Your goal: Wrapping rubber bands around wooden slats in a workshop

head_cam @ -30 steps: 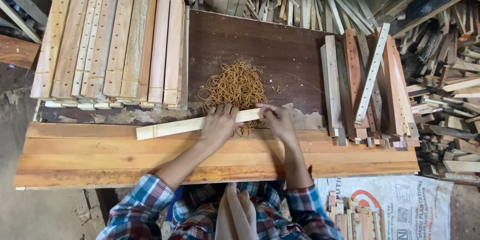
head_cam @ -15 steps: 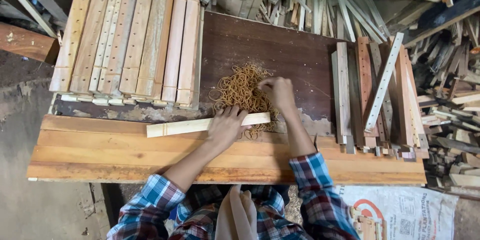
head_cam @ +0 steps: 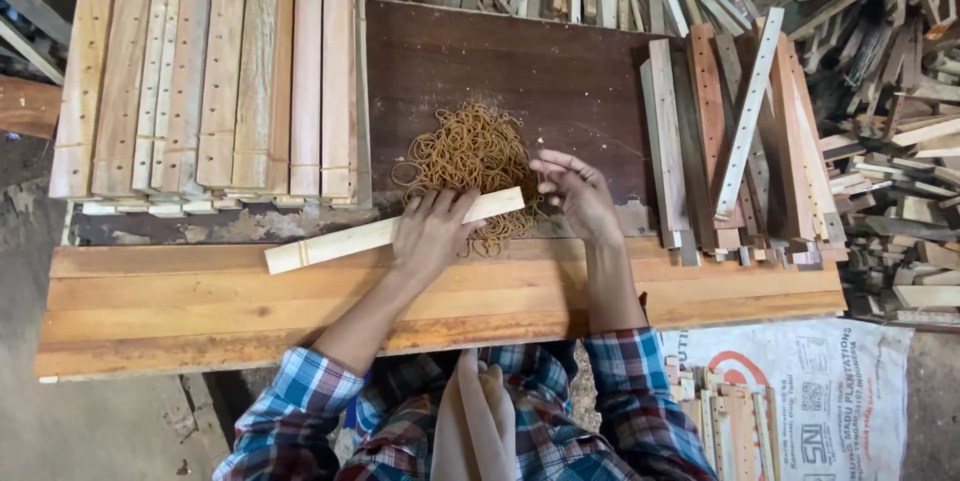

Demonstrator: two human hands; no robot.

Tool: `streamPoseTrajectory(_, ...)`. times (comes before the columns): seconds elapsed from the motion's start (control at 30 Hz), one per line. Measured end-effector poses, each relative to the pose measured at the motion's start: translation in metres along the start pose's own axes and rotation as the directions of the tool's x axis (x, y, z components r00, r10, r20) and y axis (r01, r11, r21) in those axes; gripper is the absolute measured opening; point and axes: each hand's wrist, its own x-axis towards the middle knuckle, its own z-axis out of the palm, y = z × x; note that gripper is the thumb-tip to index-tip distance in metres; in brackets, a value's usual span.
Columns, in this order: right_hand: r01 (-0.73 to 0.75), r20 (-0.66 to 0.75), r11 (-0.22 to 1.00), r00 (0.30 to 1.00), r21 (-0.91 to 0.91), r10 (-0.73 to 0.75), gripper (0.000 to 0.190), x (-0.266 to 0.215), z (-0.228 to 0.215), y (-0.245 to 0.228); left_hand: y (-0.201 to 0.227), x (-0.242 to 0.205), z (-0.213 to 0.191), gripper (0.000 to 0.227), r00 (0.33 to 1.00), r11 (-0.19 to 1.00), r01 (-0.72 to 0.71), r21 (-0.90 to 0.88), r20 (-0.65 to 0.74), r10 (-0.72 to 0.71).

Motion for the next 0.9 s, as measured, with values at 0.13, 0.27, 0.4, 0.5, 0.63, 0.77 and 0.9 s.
streamPoseTrajectory(0.13, 0.054, 0.044, 0.998, 0.998, -0.036, -0.053, 0.038, 0.001, -0.009, 0.02, 0.001, 0.004, -0.01, 0.042, 0.999, 1.0, -0.007, -0.005, -0.04, 0.007)
streamPoseTrajectory(0.27, 0.144, 0.147, 0.948, 0.983, -0.284, -0.105, 0.028, -0.001, 0.013, 0.008, 0.003, 0.01, -0.024, 0.039, 1.0, 0.997, -0.01, -0.076, 0.011, 0.011)
streamPoseTrajectory(0.4, 0.213, 0.455, 0.926, 0.889, -0.312, -0.052, 0.033, 0.015, 0.014, 0.021, 0.001, 0.004, -0.024, 0.038, 0.999, 0.998, -0.033, -0.058, -0.009, 0.033)
streamPoseTrajectory(0.5, 0.096, 0.481, 0.957, 0.875, -0.275, 0.05, 0.04, 0.011, 0.0, 0.041, 0.001, 0.001, -0.024, 0.038, 0.999, 0.998, -0.03, -0.055, -0.035, 0.029)
streamPoseTrajectory(0.63, -0.054, 0.357, 0.992, 0.93, -0.116, 0.092, 0.064, -0.06, 0.031, 0.052, 0.008, 0.011, -0.052, 0.05, 0.998, 0.995, 0.055, -0.084, 0.03, -0.052)
streamPoseTrajectory(0.77, 0.113, 0.376, 0.99, 0.924, -0.087, -0.073, 0.021, -0.107, -0.002, 0.128, 0.01, 0.023, -0.068, 0.047, 0.994, 0.989, 0.101, -0.105, 0.057, -0.095)
streamPoseTrajectory(0.9, -0.256, 0.378, 0.356, 0.863, 0.899, -0.334, 0.048, -0.092, 0.025, 0.126, 0.01, 0.017, -0.063, 0.046, 0.996, 0.992, 0.078, -0.096, 0.054, -0.074)
